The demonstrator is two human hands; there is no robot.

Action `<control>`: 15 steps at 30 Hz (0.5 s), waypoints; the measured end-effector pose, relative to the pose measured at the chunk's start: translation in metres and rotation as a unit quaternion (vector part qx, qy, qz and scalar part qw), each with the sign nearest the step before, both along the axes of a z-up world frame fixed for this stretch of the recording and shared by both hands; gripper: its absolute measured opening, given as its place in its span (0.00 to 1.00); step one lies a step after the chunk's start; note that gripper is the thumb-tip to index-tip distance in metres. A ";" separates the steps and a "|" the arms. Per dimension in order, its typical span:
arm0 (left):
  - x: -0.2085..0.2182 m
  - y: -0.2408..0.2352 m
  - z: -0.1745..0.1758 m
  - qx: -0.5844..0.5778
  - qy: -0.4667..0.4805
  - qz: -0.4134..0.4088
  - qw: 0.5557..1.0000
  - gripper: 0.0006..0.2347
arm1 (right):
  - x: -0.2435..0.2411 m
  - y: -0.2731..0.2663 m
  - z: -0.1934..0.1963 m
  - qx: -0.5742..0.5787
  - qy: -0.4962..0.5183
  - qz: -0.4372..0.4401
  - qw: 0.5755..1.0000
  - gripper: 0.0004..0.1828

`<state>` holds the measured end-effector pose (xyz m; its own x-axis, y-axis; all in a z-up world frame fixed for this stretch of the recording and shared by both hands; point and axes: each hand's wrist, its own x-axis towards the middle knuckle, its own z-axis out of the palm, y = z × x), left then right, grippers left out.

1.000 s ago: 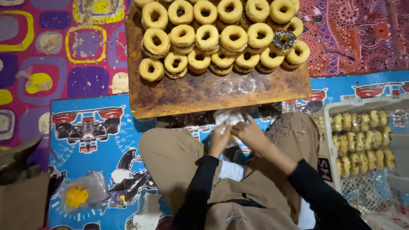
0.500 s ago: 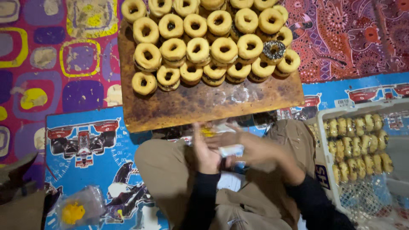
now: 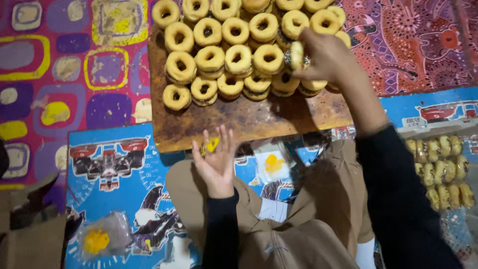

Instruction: The person sits on the floor and repeatedly picks doughnuts from a wooden board, places them into small plastic bags, and sets the filled bags into a white crate. The doughnuts include plain and seeded varieties.

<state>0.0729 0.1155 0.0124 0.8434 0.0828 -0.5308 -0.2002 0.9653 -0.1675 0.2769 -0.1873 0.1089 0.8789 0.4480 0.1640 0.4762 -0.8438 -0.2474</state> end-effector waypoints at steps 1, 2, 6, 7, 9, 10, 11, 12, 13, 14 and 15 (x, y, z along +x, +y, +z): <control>0.003 -0.001 -0.001 -0.027 -0.005 0.009 1.000 0.20 | -0.025 0.002 0.004 0.110 -0.005 0.003 0.994 0.41; 0.006 -0.002 -0.002 -0.055 -0.010 0.017 0.998 0.20 | -0.061 0.009 0.001 0.176 -0.058 0.045 0.982 0.57; 0.012 -0.022 -0.007 -0.080 -0.073 0.009 0.994 0.20 | -0.220 0.055 -0.031 0.386 0.123 -0.130 0.905 0.37; 0.007 -0.030 -0.007 -0.080 -0.066 0.010 0.995 0.20 | -0.252 0.065 -0.037 0.525 0.154 -0.079 0.833 0.35; -0.003 -0.048 -0.003 -0.079 -0.053 0.010 0.995 0.21 | -0.281 0.087 -0.043 0.494 0.126 -0.147 0.848 0.32; -0.012 -0.060 0.001 -0.011 -0.106 0.011 0.994 0.22 | -0.285 0.097 -0.041 0.436 0.122 -0.168 0.876 0.33; -0.021 -0.071 0.006 0.056 -0.162 0.011 0.985 0.24 | -0.281 0.104 -0.035 0.376 0.116 -0.188 0.900 0.35; -0.025 -0.077 0.012 0.122 -0.217 0.010 0.969 0.25 | -0.272 0.111 -0.028 0.315 0.109 -0.208 0.920 0.36; -0.025 -0.079 0.017 0.167 -0.218 0.010 0.962 0.26 | -0.261 0.116 -0.020 0.295 0.103 -0.187 0.931 0.36; -0.025 -0.077 0.022 0.211 -0.218 0.009 0.953 0.27 | -0.250 0.118 -0.012 0.274 0.096 -0.167 0.942 0.35; -0.026 -0.074 0.025 0.255 -0.216 0.011 0.942 0.28 | -0.242 0.121 -0.007 0.253 0.091 -0.144 0.952 0.35</control>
